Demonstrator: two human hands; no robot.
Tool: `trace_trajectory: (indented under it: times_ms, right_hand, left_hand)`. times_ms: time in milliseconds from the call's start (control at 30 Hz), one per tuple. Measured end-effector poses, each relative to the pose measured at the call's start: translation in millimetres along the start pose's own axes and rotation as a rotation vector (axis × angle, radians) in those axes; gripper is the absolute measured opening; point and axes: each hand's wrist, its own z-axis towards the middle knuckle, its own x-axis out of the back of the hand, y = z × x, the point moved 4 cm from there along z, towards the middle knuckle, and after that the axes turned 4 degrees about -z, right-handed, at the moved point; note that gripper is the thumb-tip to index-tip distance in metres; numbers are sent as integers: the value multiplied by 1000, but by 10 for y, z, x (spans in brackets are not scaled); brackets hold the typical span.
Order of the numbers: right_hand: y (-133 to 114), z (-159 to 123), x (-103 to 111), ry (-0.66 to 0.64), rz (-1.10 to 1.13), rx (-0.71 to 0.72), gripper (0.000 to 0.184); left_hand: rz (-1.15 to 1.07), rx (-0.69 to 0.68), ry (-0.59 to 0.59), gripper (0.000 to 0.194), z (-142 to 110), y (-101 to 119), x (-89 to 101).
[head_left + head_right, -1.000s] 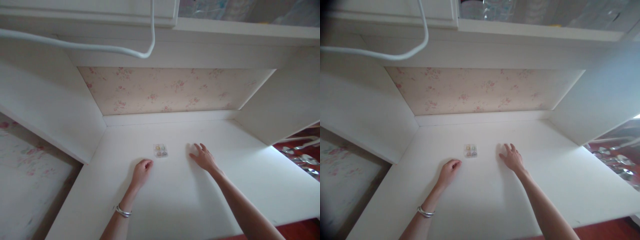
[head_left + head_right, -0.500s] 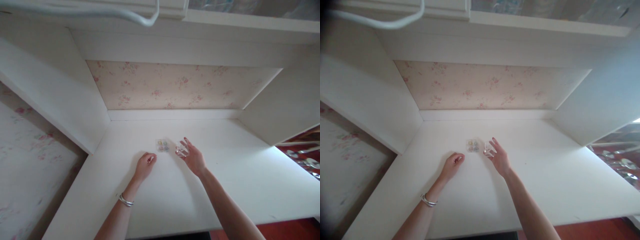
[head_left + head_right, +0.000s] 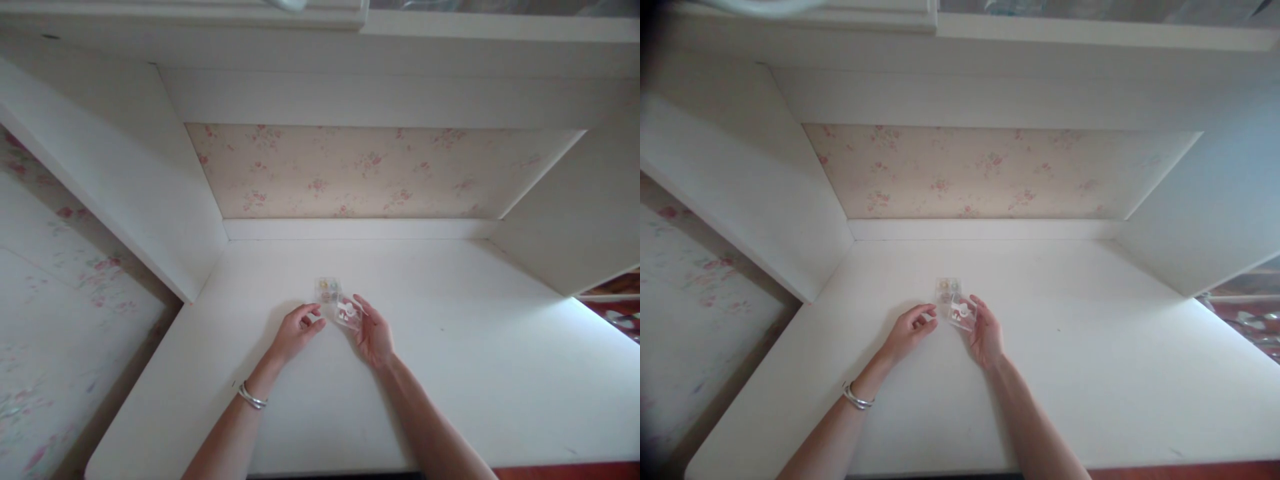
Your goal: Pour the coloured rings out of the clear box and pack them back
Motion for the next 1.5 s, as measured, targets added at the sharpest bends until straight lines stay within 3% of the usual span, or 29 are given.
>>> trace_trajectory:
  times_ms: [333,700,833,1000,1233,1500]
  right_hand:
    - [69,15,-23,92,-104,71,37]
    - [165,-30,-89,-78,-294,102,77]
    - [172,-65,-88,-50,-343,116,83]
    - [172,-54,-82,-45,-312,137,85]
    - [8,182,116,201,-193,325,56]
    - [-72,511,153,288,-268,388,51]
  left_hand:
    - [-132,0,-175,68,-71,61,-169]
    - [-85,-35,-162,57,-42,31,-184]
    - [-85,-31,-114,56,-33,18,-147]
    - [-120,17,-106,54,-42,30,-143]
    - [-281,0,-15,52,20,-14,-127]
    - [-355,12,79,57,164,-76,-111]
